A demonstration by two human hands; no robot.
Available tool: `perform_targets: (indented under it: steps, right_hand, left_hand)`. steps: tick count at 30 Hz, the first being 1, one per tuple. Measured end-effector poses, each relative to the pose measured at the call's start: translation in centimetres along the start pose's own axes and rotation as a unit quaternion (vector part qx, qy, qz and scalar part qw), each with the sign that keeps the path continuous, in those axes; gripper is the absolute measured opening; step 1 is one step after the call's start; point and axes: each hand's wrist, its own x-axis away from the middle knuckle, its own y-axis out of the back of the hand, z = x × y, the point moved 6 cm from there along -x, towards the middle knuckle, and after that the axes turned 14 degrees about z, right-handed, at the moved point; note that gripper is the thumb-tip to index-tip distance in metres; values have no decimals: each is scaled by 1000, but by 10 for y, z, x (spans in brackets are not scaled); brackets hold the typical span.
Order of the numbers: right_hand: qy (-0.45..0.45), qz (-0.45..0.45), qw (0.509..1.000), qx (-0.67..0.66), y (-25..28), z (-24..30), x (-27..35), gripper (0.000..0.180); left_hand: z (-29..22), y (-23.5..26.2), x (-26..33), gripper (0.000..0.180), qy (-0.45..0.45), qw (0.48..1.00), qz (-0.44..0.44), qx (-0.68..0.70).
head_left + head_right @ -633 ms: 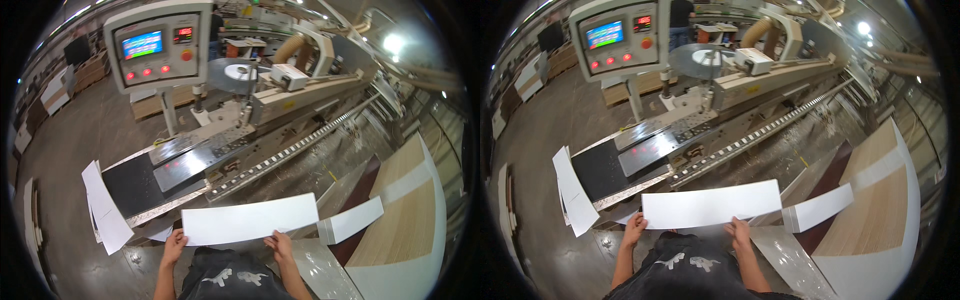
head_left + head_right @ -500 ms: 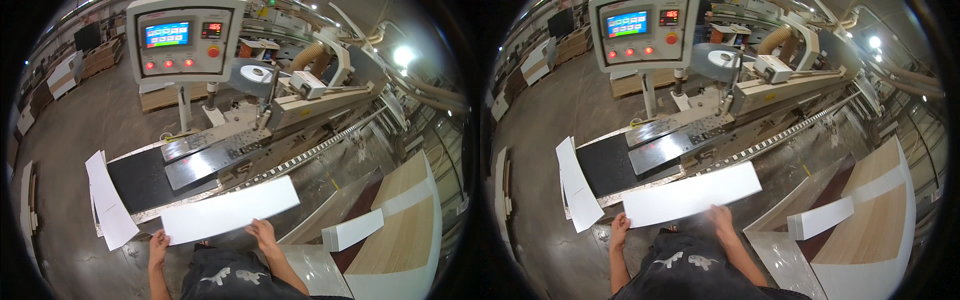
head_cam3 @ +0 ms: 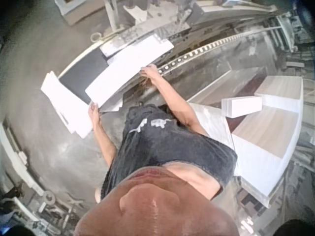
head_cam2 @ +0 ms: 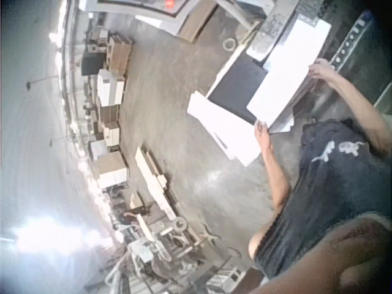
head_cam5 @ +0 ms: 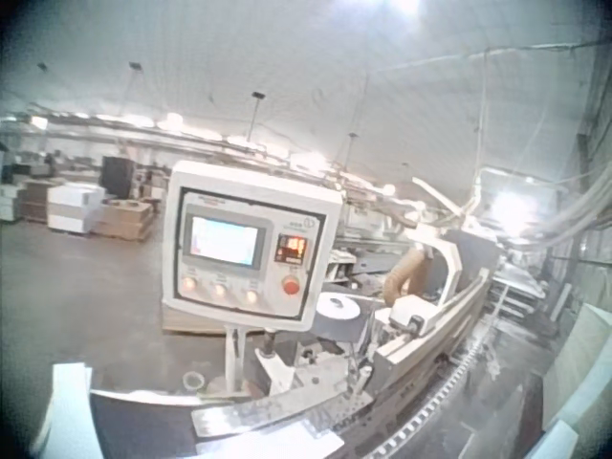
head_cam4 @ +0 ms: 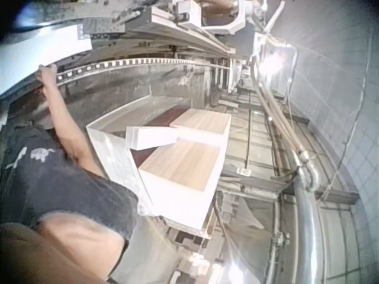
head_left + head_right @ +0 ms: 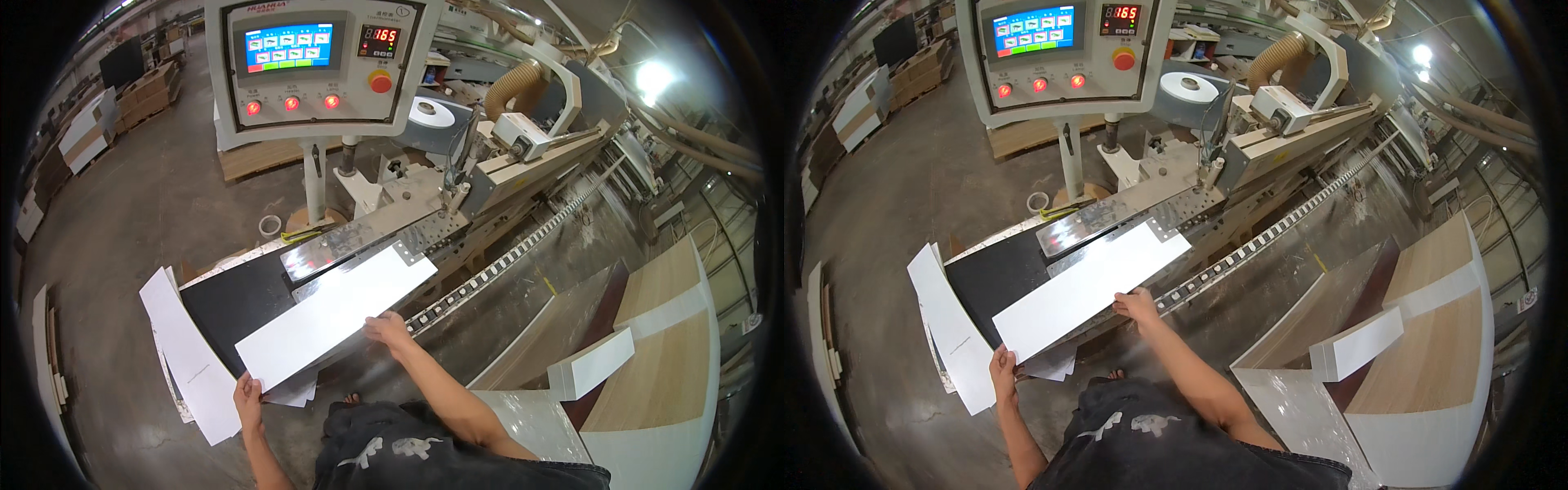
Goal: The person repeatedly picks up white rectangular panels from a stack and places them onto a conveyor belt feeding a processing machine. The person handles the panels one at a time, aligning them before feeding them into the machine.
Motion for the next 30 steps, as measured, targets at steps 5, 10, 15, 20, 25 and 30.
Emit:
perform_targets:
  steps: [5, 10, 15, 20, 25, 30]
  right_hand:
    - [48, -45, 990, 122, 19, 0, -35, 120]
    - [67, -130, 868, 475, 14, 28, -34, 133]
    - [119, -157, 811, 550, 17, 31, -41, 137]
    - [218, -147, 811, 523, 35, 39, -45, 128]
    - [210, -119, 846, 476, 87, 61, -59, 127]
    - [224, -142, 843, 467, 147, 85, -70, 124]
  left_hand:
    - [-28, -33, -26, 80, -71, 995, 31, -61]
    - [-37, -42, -41, 81, -48, 985, 10, -164]
    - [-30, -34, -55, 73, -36, 973, -32, -225]
    - [-31, -44, -51, 63, -59, 948, -74, -305]
    - [-59, -122, -61, 58, -67, 927, -65, -363]
    - [-74, -191, -72, 61, -122, 887, -53, -442]
